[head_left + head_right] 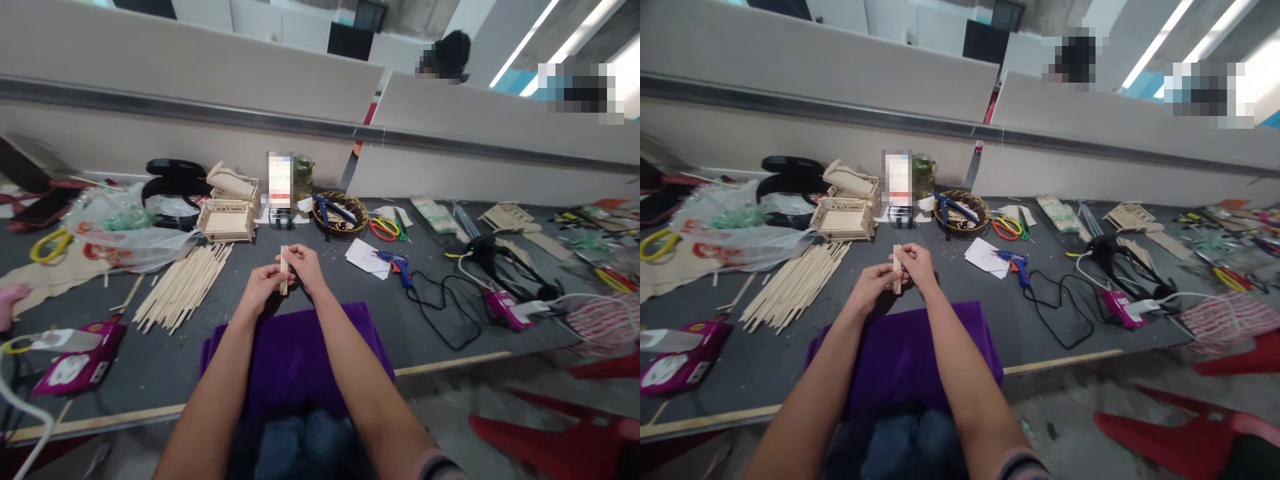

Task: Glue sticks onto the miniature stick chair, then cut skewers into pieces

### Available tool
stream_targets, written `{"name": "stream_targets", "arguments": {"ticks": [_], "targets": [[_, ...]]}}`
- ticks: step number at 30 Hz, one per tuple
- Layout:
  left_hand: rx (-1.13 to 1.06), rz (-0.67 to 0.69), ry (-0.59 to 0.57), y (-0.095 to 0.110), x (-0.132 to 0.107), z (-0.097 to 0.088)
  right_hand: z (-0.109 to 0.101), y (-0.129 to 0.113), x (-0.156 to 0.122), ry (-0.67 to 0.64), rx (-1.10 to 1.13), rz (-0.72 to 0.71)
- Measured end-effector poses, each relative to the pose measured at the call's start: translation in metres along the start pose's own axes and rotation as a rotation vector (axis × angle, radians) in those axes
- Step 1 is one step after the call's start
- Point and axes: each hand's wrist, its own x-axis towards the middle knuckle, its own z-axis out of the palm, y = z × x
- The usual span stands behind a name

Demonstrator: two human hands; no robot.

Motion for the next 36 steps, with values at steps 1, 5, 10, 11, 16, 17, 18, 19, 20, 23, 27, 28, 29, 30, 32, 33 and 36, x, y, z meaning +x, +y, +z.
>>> {"name": "stream_targets", "arguments": {"ticks": [1, 5, 10, 11, 16, 17, 18, 19, 20, 23, 27, 28, 29, 30, 32, 33, 36], "targets": [[0.002, -0.005, 0.003, 0.000, 0.001, 0.000, 0.001, 0.001, 0.000, 0.007, 0.003, -0.001], [0.014, -0.028, 0.003, 0.000, 0.002, -0.002, 0.000, 0.002, 0.002, 0.056, -0.020, -0.022], [0.034, -0.084, -0.048, 0.002, 0.000, -0.002, -0.001, 0.004, 0.006, 0.163, -0.092, -0.103], [0.042, -0.104, -0.060, 0.002, 0.000, -0.002, -0.002, 0.004, 0.007, 0.181, -0.090, -0.102], [0.067, -0.163, -0.126, 0.003, -0.004, -0.004, -0.013, -0.003, 0.012, 0.349, -0.035, -0.181], [0.066, -0.170, -0.120, 0.004, -0.005, -0.004, -0.017, -0.007, 0.013, 0.415, -0.009, -0.213], [0.064, -0.175, -0.102, 0.004, -0.005, -0.005, -0.022, -0.010, 0.013, 0.479, 0.029, -0.240], [0.059, -0.177, -0.077, 0.005, -0.005, -0.005, -0.026, -0.014, 0.014, 0.530, 0.076, -0.258], [0.048, -0.171, -0.048, 0.005, -0.004, -0.006, -0.029, -0.016, 0.014, 0.561, 0.127, -0.267], [-0.043, -0.083, 0.052, 0.007, -0.001, -0.007, -0.027, -0.017, 0.015, 0.504, 0.241, -0.275], [-0.226, 0.093, 0.216, 0.006, 0.006, -0.009, -0.003, -0.001, 0.009, 0.165, 0.223, -0.197], [-0.261, 0.129, 0.251, 0.006, 0.007, -0.010, 0.004, 0.005, 0.007, 0.074, 0.182, -0.156], [-0.286, 0.164, 0.279, 0.006, 0.008, -0.010, 0.010, 0.009, 0.005, 0.010, 0.129, -0.121], [-0.303, 0.198, 0.302, 0.006, 0.009, -0.010, 0.015, 0.013, 0.003, -0.024, 0.068, -0.100], [-0.321, 0.256, 0.334, 0.006, 0.009, -0.011, 0.021, 0.018, 0.000, -0.033, -0.055, -0.091], [-0.325, 0.277, 0.346, 0.006, 0.009, -0.011, 0.021, 0.020, -0.001, -0.011, -0.110, -0.096], [-0.341, 0.308, 0.359, 0.006, 0.009, -0.011, 0.019, 0.022, 0.000, 0.090, -0.173, -0.054]]}}
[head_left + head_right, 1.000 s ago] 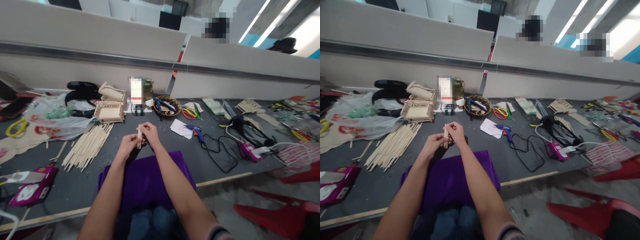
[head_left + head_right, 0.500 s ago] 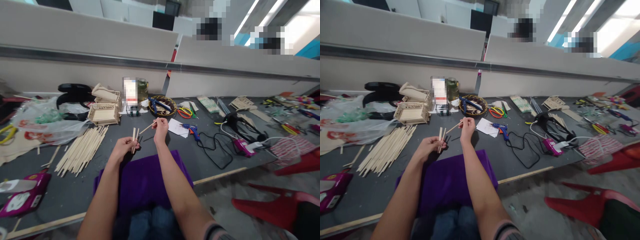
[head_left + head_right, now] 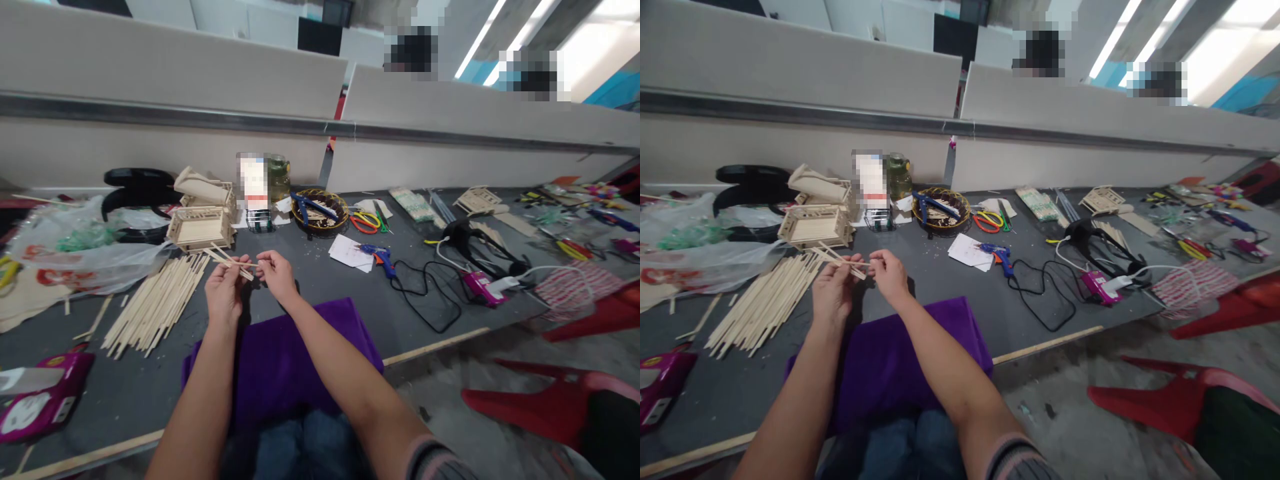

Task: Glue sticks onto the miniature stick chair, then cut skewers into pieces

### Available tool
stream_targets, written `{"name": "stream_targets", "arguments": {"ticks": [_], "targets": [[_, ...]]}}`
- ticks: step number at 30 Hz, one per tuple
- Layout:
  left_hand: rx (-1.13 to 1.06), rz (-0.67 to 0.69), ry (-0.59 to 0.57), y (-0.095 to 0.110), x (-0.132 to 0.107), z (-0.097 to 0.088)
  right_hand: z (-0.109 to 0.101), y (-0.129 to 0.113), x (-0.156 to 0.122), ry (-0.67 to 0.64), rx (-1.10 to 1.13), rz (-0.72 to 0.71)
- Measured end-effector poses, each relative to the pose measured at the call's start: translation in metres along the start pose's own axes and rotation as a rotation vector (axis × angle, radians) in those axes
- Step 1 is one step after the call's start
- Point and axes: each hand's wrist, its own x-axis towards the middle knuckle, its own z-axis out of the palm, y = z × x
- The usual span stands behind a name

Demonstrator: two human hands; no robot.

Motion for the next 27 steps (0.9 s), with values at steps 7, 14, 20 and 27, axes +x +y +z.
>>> {"name": "stream_targets", "arguments": {"ticks": [7, 14, 20, 27], "targets": [[0.044, 0.017, -0.002, -0.001, -0.004, 0.009, 0.000, 0.008, 0.004, -0.061, -0.014, 0.116], [0.146, 0.123, -0.045, -0.002, -0.007, 0.012, -0.015, -0.014, 0.003, -0.044, -0.164, -0.154], [0.318, -0.007, -0.234, -0.015, -0.004, 0.009, -0.017, -0.019, 0.004, -0.273, -0.031, -0.216], [0.386, -0.002, -0.275, -0.015, -0.004, 0.009, -0.020, -0.027, -0.001, -0.376, 0.083, -0.165]]}}
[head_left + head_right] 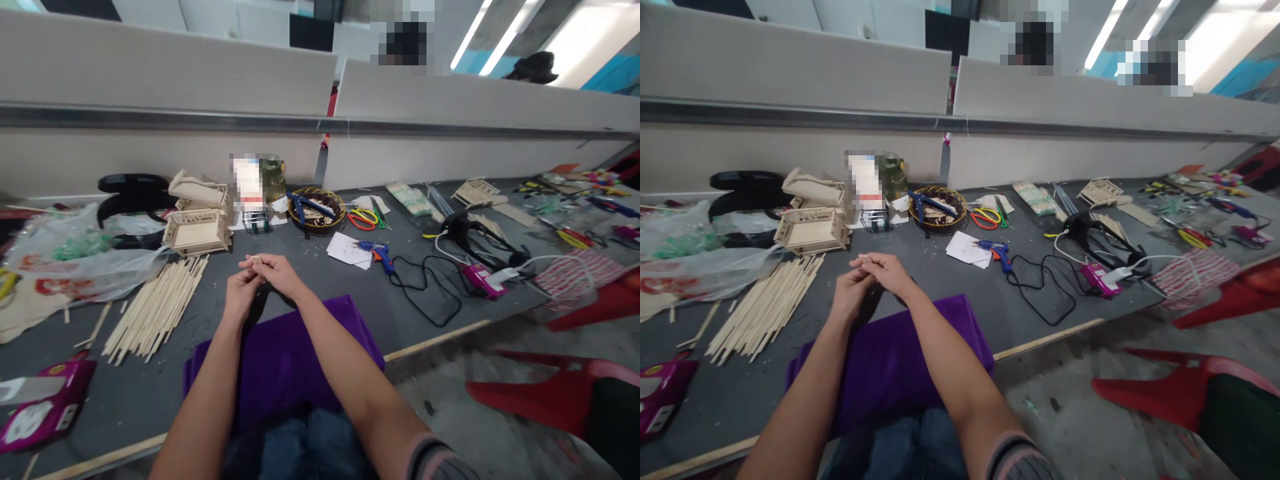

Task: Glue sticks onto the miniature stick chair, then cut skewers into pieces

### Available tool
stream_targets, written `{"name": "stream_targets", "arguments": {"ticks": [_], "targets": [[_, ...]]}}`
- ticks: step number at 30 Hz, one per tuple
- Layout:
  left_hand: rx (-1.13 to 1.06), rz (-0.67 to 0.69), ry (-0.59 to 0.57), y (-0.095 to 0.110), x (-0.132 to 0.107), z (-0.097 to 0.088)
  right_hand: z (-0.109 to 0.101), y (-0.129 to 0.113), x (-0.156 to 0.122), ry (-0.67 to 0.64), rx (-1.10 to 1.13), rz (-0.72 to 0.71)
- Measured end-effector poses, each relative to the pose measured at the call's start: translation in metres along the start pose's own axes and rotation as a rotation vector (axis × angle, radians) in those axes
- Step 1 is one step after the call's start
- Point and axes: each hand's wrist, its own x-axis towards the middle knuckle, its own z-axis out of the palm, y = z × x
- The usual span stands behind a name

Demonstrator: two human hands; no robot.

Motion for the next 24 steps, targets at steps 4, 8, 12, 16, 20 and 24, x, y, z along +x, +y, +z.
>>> {"name": "stream_targets", "arguments": {"ticks": [4, 8, 12, 16, 20, 24], "targets": [[0.115, 0.079, -0.004, 0.0021, 0.0005, -0.0003, -0.0033, -0.0031, -0.0004, -0.019, 0.056, 0.039], [0.160, 0.093, -0.021, 0.0015, 0.0020, -0.0012, -0.0071, -0.0045, -0.0007, -0.044, 0.081, 0.104], [0.188, 0.098, -0.032, 0.0023, 0.0014, -0.0022, -0.0088, -0.0055, -0.0016, -0.068, 0.135, 0.076], [0.166, 0.044, -0.086, 0.0030, 0.0019, -0.0036, -0.0072, -0.0055, -0.0014, -0.045, 0.117, 0.112], [0.097, 0.007, -0.105, 0.0003, 0.0029, -0.0040, -0.0052, -0.0057, -0.0015, -0.033, 0.103, 0.133], [0.094, 0.010, -0.077, -0.0031, 0.0010, -0.0033, -0.0026, -0.0041, -0.0032, -0.019, 0.090, 0.109]]}}
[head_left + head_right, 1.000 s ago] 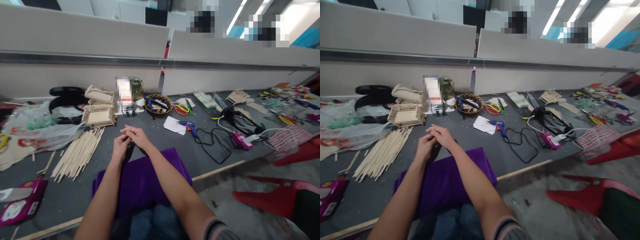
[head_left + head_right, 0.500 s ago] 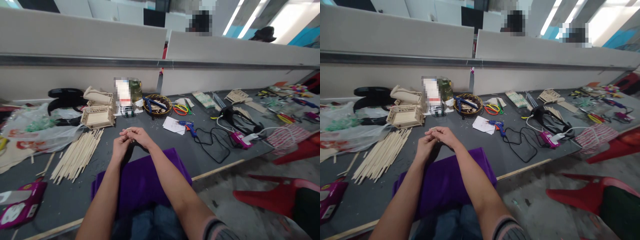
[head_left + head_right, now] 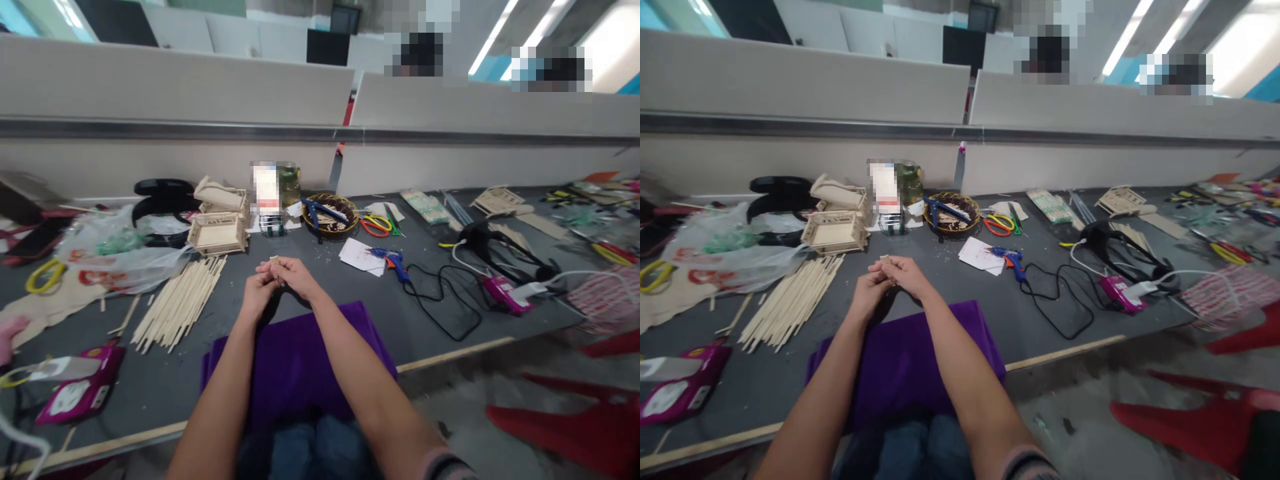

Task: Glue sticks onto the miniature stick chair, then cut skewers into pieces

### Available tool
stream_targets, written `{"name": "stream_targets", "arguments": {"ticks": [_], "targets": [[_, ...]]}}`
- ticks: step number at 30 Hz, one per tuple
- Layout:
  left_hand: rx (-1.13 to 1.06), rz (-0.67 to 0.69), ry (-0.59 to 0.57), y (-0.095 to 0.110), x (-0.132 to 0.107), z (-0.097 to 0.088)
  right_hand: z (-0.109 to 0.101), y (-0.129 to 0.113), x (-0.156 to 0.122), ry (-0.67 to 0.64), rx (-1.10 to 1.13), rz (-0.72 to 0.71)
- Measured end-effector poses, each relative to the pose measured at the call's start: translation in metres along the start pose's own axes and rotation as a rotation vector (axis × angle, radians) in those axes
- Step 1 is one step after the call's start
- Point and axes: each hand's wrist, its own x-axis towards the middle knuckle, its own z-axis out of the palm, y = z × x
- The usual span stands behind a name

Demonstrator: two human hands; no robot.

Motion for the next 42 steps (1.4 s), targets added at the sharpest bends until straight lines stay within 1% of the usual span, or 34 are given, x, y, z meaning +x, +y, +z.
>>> {"name": "stream_targets", "arguments": {"ticks": [4, 9, 11, 18, 21, 28, 31, 34, 39, 42], "targets": [[-0.002, -0.007, 0.022, -0.001, -0.003, 0.001, 0.003, 0.004, -0.001, 0.030, 0.029, 0.057], [-0.124, -0.038, -0.052, -0.004, -0.005, 0.000, 0.003, 0.005, -0.001, 0.044, 0.038, 0.046], [-0.138, -0.039, -0.067, -0.005, -0.005, 0.001, 0.002, 0.005, -0.001, 0.054, 0.028, 0.040], [-0.086, -0.054, -0.040, -0.003, -0.003, 0.002, -0.001, 0.005, -0.003, 0.061, 0.012, 0.055], [-0.054, -0.054, -0.038, -0.003, -0.001, 0.000, -0.001, 0.002, -0.003, 0.064, -0.026, 0.031], [-0.065, -0.044, -0.123, -0.001, -0.001, 0.002, -0.003, -0.004, -0.004, 0.065, -0.046, -0.008], [-0.114, -0.040, -0.115, 0.000, -0.002, 0.005, -0.003, -0.004, -0.005, 0.074, -0.033, -0.035], [-0.140, -0.027, -0.083, 0.002, -0.003, 0.006, -0.003, -0.003, -0.004, 0.070, -0.046, -0.048], [-0.119, -0.023, -0.077, 0.006, -0.004, 0.006, -0.003, 0.000, -0.003, 0.085, -0.028, 0.004], [-0.103, -0.015, -0.071, 0.007, -0.004, 0.007, -0.003, 0.001, -0.004, 0.105, -0.018, -0.014]]}}
